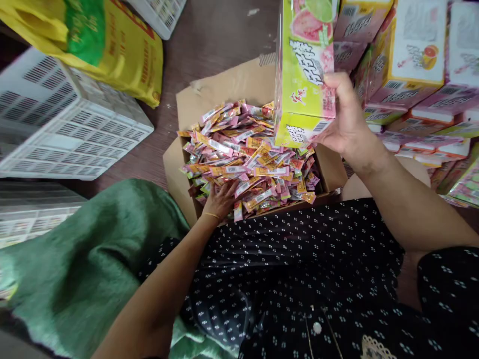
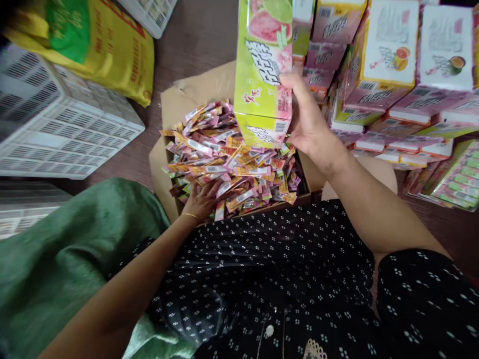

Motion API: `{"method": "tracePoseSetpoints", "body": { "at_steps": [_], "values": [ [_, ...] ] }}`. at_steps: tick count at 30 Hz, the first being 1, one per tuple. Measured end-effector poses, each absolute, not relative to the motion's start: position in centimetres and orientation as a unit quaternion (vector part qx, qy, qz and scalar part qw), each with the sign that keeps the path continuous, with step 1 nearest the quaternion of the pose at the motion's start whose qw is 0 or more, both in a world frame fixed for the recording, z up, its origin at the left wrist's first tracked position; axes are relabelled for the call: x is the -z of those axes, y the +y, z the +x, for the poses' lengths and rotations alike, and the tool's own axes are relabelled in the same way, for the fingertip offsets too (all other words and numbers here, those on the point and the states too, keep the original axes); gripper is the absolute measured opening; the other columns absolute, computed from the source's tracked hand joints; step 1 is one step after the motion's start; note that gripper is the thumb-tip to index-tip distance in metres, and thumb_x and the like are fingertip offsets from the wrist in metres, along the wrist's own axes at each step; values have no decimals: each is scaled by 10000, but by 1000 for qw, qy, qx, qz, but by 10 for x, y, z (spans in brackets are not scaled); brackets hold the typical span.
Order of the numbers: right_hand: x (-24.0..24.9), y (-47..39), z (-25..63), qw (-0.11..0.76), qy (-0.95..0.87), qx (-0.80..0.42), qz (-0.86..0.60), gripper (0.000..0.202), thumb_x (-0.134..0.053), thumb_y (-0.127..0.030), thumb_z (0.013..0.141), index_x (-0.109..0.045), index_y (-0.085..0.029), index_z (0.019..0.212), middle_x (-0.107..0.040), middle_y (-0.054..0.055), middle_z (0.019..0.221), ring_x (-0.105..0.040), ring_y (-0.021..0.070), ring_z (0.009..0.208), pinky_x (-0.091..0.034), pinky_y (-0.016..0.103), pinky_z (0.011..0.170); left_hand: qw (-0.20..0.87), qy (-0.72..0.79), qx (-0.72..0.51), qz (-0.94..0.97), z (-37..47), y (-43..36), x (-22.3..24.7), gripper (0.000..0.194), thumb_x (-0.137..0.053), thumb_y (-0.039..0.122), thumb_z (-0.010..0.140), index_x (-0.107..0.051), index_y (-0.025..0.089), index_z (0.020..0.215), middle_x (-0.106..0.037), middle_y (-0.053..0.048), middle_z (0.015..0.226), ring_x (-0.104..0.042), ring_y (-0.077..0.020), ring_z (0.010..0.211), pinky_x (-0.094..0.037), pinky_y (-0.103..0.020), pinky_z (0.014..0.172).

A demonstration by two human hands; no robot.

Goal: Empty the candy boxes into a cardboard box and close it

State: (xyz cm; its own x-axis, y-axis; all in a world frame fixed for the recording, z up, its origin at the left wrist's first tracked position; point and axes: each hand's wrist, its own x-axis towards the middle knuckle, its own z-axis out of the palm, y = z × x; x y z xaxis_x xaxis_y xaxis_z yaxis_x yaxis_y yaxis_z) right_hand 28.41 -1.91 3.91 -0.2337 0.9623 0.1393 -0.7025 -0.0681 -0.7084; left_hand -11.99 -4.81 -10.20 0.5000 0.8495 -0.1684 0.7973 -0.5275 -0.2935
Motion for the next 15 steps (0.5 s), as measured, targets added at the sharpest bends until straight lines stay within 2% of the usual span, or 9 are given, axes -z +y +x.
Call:
{"method": "tracePoseSetpoints", "body": {
  "at_steps": [3,6,8,10,13,15],
  "values": [
    [-42,-20,288,597,-333,-700,-208,316,-596,-521,798,-687,-298,1003,-725,8,818,-670,263,1060,-510,514,1055,95,-482,-162,-856,-113,-59,89,622,-440,67,938,-637,421,1411,-304,-121,1675,-337,-418,1518,-288,-743,1160],
    [-45,-24,294,612,-344,-675,-227,335,-614,-564,746,-695,-323,963,-713,-2,795,-680,272,1049,-532,491,1021,122,-494,-120,-852,-97,-86,76,454,-530,193,953,-716,334,1341,-375,-168,1634,-354,-403,1511,-366,-632,1171],
    [-46,-26,298,619,-351,-660,-241,365,-600,-591,725,-701,-336,966,-707,-3,798,-679,273,1068,-537,470,1013,151,-491,-74,-855,-82,-95,76,419,-543,308,986,-687,356,1377,-411,-168,1612,-390,-388,1490,-329,-631,1195],
    [-46,-28,301,620,-350,-653,-258,421,-611,-628,691,-704,-347,991,-701,-2,788,-670,277,1100,-542,455,1008,151,-450,-63,-878,-61,-90,85,450,-516,355,1018,-598,423,1455,-382,-138,1638,-366,-368,1512,-268,-638,1222],
    [-46,-29,302,612,-340,-656,-282,515,-650,-684,639,-696,-350,1028,-697,5,792,-653,295,1136,-560,469,993,113,-367,-109,-917,-27,-59,113,486,-537,424,1017,-519,468,1501,-338,-125,1666,-298,-379,1548,-175,-665,1242],
    [-47,-29,303,614,-319,-647,-321,529,-669,-712,609,-688,-336,981,-691,21,796,-650,308,1129,-574,486,978,105,-350,-135,-921,-6,-34,133,533,-563,478,998,-483,461,1525,-357,-152,1651,-320,-411,1529,-137,-713,1225]
  ]
}}
